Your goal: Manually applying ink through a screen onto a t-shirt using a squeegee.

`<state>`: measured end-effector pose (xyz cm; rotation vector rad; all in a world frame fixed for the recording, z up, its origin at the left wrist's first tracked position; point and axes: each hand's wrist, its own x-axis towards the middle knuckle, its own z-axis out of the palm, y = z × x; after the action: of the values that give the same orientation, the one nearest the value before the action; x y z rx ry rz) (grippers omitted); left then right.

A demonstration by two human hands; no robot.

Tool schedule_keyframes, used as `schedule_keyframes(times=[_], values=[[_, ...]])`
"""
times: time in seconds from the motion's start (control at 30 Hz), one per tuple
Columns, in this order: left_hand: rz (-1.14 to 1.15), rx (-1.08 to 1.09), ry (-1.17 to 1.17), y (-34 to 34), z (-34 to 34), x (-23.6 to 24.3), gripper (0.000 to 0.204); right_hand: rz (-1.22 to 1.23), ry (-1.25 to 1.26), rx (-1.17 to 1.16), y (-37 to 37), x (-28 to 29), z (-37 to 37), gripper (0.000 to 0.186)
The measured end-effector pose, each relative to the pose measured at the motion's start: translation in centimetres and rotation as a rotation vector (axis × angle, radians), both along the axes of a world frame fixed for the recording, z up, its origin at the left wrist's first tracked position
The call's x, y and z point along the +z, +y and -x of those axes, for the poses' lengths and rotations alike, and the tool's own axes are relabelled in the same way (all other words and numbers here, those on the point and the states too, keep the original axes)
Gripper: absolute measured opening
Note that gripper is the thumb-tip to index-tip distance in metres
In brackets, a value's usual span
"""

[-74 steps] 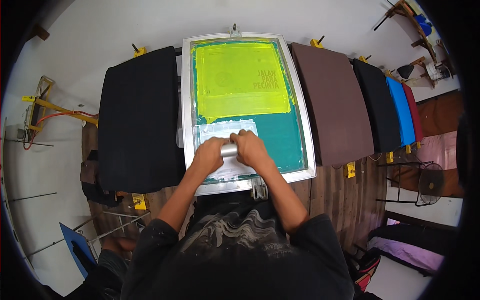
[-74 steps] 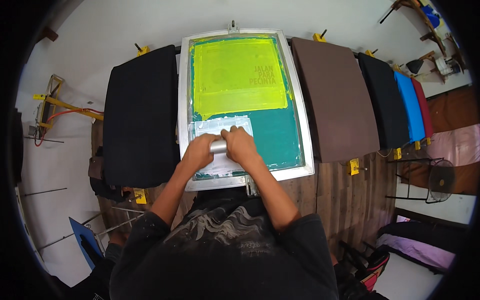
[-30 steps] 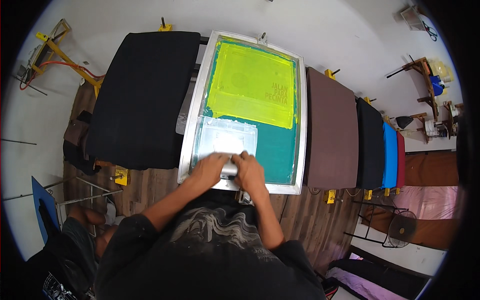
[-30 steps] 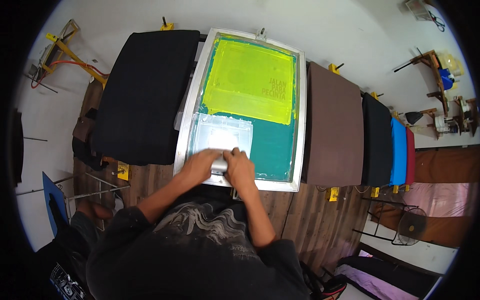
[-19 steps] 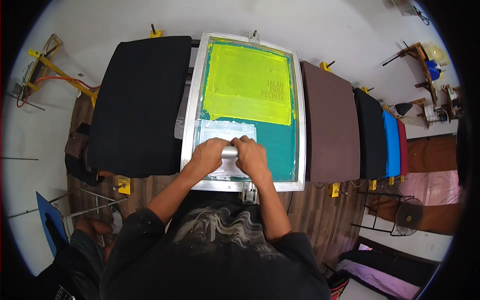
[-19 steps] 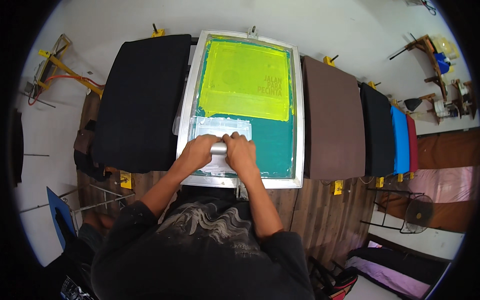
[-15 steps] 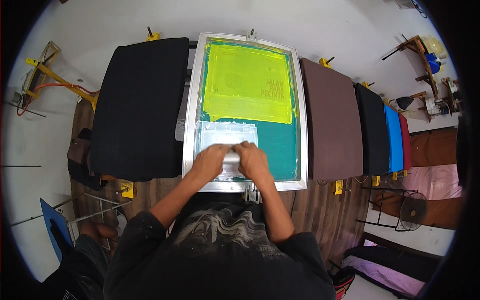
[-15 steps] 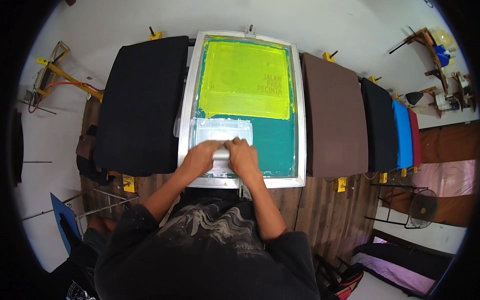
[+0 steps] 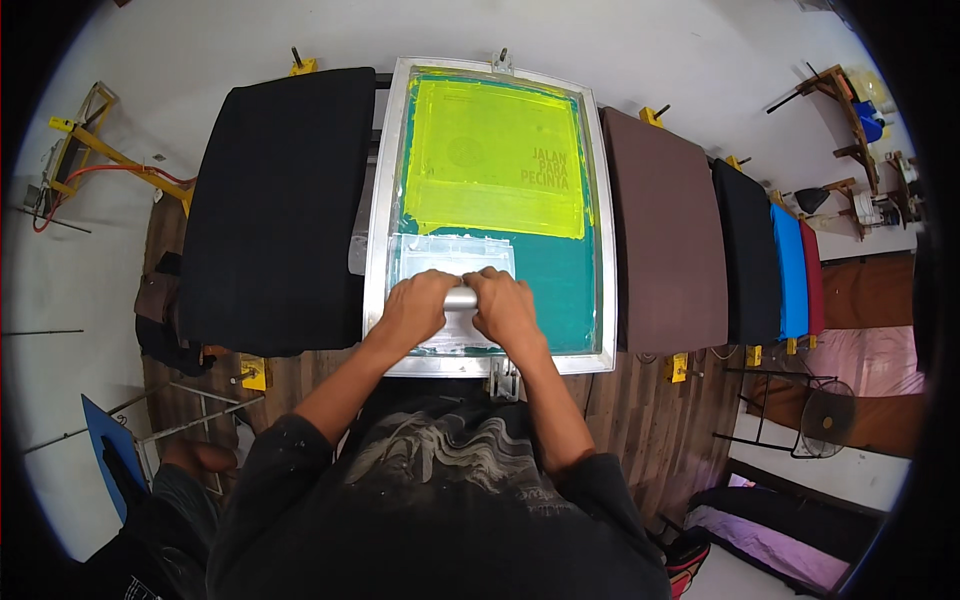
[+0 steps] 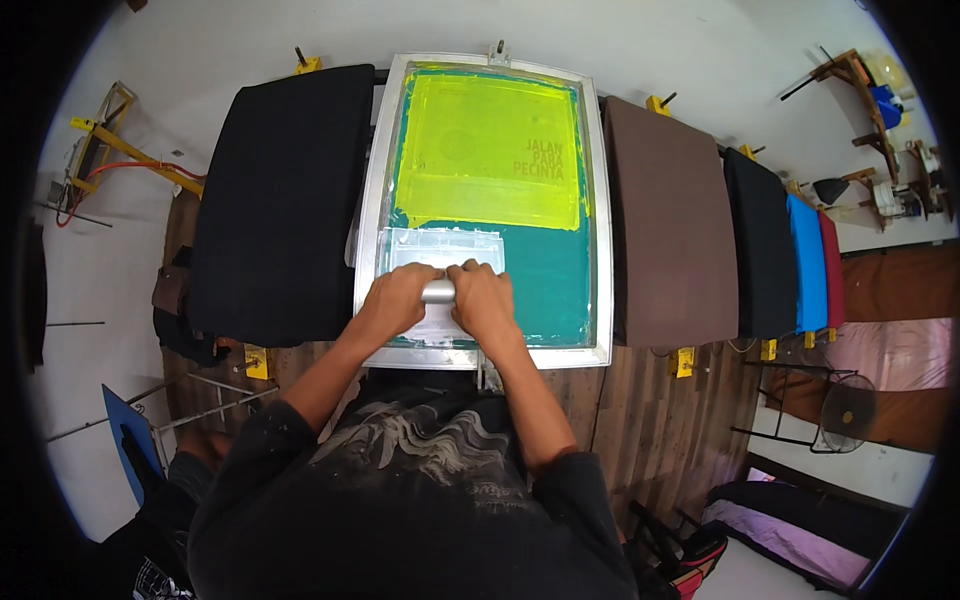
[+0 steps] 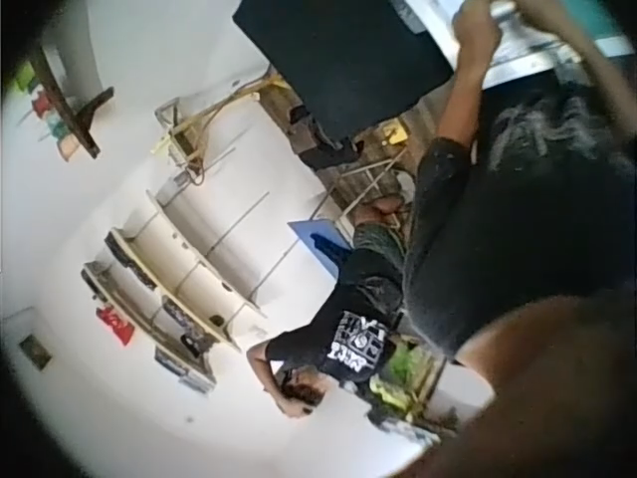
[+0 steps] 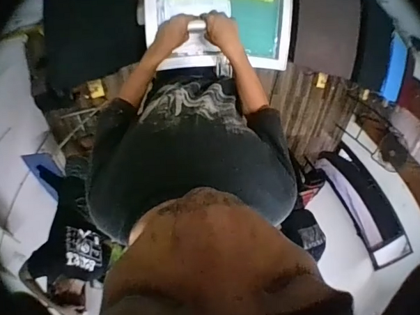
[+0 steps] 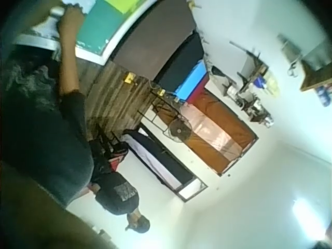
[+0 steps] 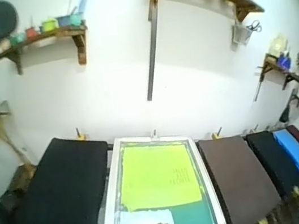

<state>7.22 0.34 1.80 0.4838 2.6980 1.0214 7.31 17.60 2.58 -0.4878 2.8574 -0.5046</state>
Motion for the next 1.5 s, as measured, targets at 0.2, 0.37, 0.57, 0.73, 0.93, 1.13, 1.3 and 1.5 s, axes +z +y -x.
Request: schedule_keyframes(times=[0.2,0.37,0.57,0.73,0.93,1.13,1.3,1.5], values=[[-0.018,0.004,-0.014,-0.5,-4.2,-2.4,0.049,0.004,-0.046,0.008,-0.2,-1.2,-3.3,0.048],[-0.012,-0.065,-0.138,-0.7,-7.3,-0.2,0.041,0.017,-0.096,0.034,0.1,0.4,-6.5,0.047],[-0.042,0.016,0.007,-0.5,-3.4,0.1,0.043,-0.012,0.0,0.077,-0.1,1.2,-2.4,0.039],[-0.026,0.029,0.079,-0.3,-3.4,-2.8,0.051,0.002,0.047,-0.011,-0.5,-1.7,-2.5,0.052],[0.008,-0.052,-0.079,-0.9,-7.8,-0.8,0.052,0.028,-0.024,0.06,0.1,-0.7,-7.4,0.048],[0.02,-0.014,0.069,-0.9,-5.1,-0.9,0.043,-0.026,-0.089,0.049,-0.3,1.3,-3.2,0.051],[-0.072,0.028,0.123,-0.9,0.5,-0.9,0.044,-0.047,0.008,0.031,-0.8,0.2,1.7,0.046],[0.067,-0.059,0.007,-0.6,-4.4,-2.0,0.05,0.008,-0.037,0.027,-0.3,-1.1,-3.6,0.049]])
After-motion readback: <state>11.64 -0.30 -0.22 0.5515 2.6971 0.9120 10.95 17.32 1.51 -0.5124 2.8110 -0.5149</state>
